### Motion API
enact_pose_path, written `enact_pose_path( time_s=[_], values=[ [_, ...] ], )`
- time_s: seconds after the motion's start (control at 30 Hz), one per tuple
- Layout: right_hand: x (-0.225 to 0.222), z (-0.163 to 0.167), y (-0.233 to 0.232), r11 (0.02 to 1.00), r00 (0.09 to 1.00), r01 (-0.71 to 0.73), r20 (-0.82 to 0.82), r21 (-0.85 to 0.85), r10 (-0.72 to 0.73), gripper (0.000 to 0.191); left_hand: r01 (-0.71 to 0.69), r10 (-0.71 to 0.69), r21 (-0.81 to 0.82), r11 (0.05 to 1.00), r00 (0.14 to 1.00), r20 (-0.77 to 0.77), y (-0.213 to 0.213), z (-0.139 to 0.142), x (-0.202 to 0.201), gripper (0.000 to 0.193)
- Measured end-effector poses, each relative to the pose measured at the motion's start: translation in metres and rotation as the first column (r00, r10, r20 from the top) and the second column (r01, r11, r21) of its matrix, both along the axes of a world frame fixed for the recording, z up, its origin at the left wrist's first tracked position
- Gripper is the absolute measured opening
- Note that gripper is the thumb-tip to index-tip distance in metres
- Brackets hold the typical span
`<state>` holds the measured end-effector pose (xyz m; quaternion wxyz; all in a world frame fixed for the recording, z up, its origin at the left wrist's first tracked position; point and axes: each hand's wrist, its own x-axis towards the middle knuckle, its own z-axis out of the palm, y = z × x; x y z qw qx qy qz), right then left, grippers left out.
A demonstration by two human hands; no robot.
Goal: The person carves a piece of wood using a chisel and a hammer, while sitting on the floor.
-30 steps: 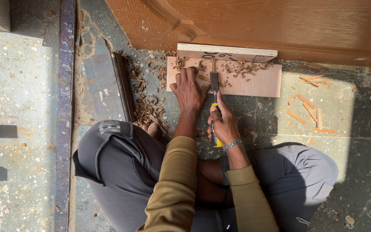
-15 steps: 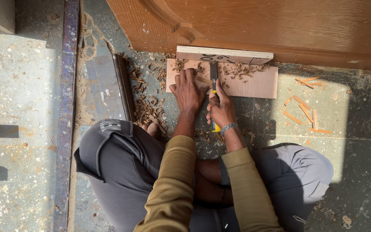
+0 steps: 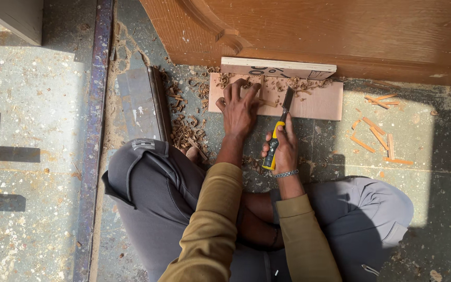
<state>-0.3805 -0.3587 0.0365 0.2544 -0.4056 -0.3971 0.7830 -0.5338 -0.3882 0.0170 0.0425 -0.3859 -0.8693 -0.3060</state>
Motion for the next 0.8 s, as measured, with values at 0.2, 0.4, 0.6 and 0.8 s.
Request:
enact_pose_path(
  time_s=[0.2, 0.4, 0.6, 0.8],
  values=[
    [0.033, 0.016, -0.009, 0.998, 0.997, -0.042, -0.058, 0.045, 0.045, 0.079, -0.076, 0.065, 0.139, 0.987, 0.995, 0.08, 0.006, -0.013, 0.001, 0.019],
    [0.036, 0.027, -0.021, 0.994, 0.989, -0.065, -0.141, -0.084, 0.053, 0.078, -0.012, 0.001, 0.12, 0.993, 0.996, 0.085, 0.003, -0.02, 0.007, 0.017],
    [0.04, 0.023, -0.022, 0.994, 0.986, -0.102, -0.134, -0.047, 0.095, 0.076, -0.018, 0.016, 0.015, 1.0, 0.987, 0.159, 0.001, -0.009, 0.009, 0.032],
    [0.046, 0.026, -0.03, 0.994, 0.972, -0.106, -0.212, -0.036, 0.096, 0.06, -0.087, 0.101, -0.078, 0.993, 0.976, 0.194, -0.003, -0.004, 0.0, 0.068]
  ],
)
